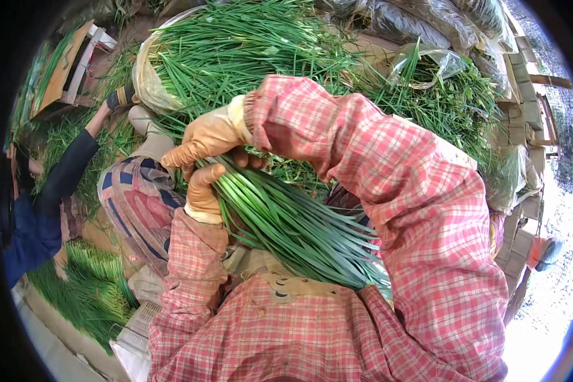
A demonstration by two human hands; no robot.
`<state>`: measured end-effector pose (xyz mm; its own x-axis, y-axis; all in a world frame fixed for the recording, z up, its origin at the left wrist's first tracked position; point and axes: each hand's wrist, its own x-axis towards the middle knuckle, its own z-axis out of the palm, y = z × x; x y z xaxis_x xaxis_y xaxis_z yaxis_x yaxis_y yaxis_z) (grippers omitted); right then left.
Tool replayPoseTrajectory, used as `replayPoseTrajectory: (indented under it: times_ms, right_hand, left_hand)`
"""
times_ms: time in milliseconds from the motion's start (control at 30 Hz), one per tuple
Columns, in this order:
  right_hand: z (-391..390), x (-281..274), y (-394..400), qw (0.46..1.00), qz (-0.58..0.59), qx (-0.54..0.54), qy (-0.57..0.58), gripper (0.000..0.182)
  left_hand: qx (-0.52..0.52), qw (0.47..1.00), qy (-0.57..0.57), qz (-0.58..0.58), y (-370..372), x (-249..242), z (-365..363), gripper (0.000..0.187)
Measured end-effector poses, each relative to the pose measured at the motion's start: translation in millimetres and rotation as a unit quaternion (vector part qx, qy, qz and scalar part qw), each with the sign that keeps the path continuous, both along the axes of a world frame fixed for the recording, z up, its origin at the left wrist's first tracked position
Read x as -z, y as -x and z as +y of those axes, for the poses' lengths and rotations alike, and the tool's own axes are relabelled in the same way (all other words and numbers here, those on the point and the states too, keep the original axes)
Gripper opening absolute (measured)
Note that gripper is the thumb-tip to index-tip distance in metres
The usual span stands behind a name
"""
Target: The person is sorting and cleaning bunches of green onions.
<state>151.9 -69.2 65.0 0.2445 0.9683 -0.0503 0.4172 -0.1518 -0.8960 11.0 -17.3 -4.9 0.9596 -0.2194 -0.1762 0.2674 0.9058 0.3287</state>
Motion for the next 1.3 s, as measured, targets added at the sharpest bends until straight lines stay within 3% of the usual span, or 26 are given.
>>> replayPoseTrajectory:
  times_ms: [100, 233, 300, 367, 433, 467, 500, 567, 600, 700, 800, 833, 867, 900, 933, 1000, 1033, 1100, 1133, 1200, 1300]
  right_hand:
    - [-42.9, 0.0, -6.1, 0.995, 0.079, 0.066, -0.009, 0.044]
    - [-133.7, -1.0, -4.8, 0.955, 0.161, 0.243, -0.054, 0.038]
    - [-188.2, -8.7, 11.4, 0.907, 0.184, 0.368, -0.086, 0.034]
    - [-241.4, -16.6, 34.5, 0.83, 0.225, 0.48, -0.174, 0.033]
    - [-283.6, -15.8, 60.5, 0.771, 0.227, 0.544, -0.24, 0.031]
    - [-293.6, -13.8, 75.5, 0.739, 0.204, 0.593, -0.244, 0.03]
    - [-310.0, -6.5, 88.2, 0.747, 0.198, 0.587, -0.241, 0.029]
    - [-315.7, 7.5, 112.7, 0.708, 0.219, 0.627, -0.24, 0.029]
    - [-318.2, 11.2, 121.6, 0.706, 0.225, 0.628, -0.236, 0.029]
    - [-312.7, 17.8, 133.9, 0.702, 0.233, 0.631, -0.234, 0.027]
    - [-302.0, 9.6, 136.6, 0.693, 0.224, 0.65, -0.215, 0.024]
    - [-304.0, 18.0, 135.9, 0.705, 0.251, 0.628, -0.213, 0.024]
    - [-303.4, 12.2, 132.2, 0.763, 0.245, 0.569, -0.184, 0.024]
    - [-299.9, 2.3, 139.3, 0.784, 0.14, 0.593, -0.12, 0.024]
    - [-293.5, 1.0, 140.9, 0.796, 0.038, 0.602, -0.059, 0.027]
    - [-285.0, -10.9, 147.1, 0.791, -0.134, 0.595, 0.039, 0.037]
    - [-278.7, -18.5, 148.6, 0.783, -0.233, 0.577, 0.013, 0.044]
    - [-268.0, -41.8, 149.9, 0.798, -0.222, 0.559, -0.046, 0.07]
    - [-261.0, -46.3, 144.5, 0.783, -0.254, 0.549, -0.146, 0.079]
    - [-251.6, -77.9, 147.8, 0.762, -0.27, 0.541, -0.233, 0.094]
    - [-255.2, -127.0, 152.6, 0.73, -0.363, 0.519, -0.259, 0.1]
  left_hand:
    - [0.015, 0.991, 0.133, -0.003, -5.3, 7.9, -6.7, 0.032]
    - [-0.097, 0.994, 0.031, -0.039, -12.7, 19.0, 13.9, 0.021]
    - [-0.207, 0.972, -0.098, 0.059, -14.9, 4.8, 48.8, 0.016]
    - [-0.275, 0.949, -0.119, 0.095, -15.2, 3.4, 99.5, 0.018]
    - [-0.397, 0.89, -0.216, 0.057, -11.5, 14.2, 141.3, 0.017]
    - [-0.405, 0.894, -0.191, -0.001, -8.9, 10.2, 154.5, 0.018]
    - [-0.408, 0.897, -0.164, -0.054, -4.4, 6.0, 166.1, 0.019]
    - [-0.42, 0.902, -0.079, -0.063, 0.6, -6.4, 197.7, 0.018]
    - [-0.464, 0.879, -0.101, -0.038, 3.9, -13.5, 206.0, 0.016]
    - [-0.428, 0.884, -0.13, -0.132, 16.1, -38.9, 227.3, 0.018]
    - [-0.523, 0.793, -0.284, -0.131, 29.0, -74.1, 246.5, 0.023]
    - [-0.546, 0.635, -0.51, -0.2, 31.8, -92.0, 235.4, 0.02]
    - [-0.541, 0.431, -0.704, -0.159, 28.2, -113.9, 220.2, 0.018]
    - [-0.477, 0.151, -0.859, -0.109, 22.0, -145.2, 184.5, 0.016]
    - [-0.413, -0.044, -0.902, -0.116, 21.3, -177.1, 177.7, 0.016]
    - [-0.395, -0.127, -0.874, -0.254, 5.1, -225.0, 162.5, 0.023]
    - [-0.418, -0.071, -0.859, -0.288, -11.5, -234.4, 137.7, 0.022]
    - [-0.462, 0.012, -0.823, -0.33, -31.3, -261.1, 93.1, 0.022]
    - [-0.482, 0.045, -0.804, -0.345, -37.0, -274.9, 71.2, 0.022]
    - [-0.518, 0.112, -0.762, -0.372, -36.1, -289.7, 17.8, 0.022]
    - [-0.365, 0.291, -0.694, -0.549, -19.1, -303.7, -95.1, 0.023]
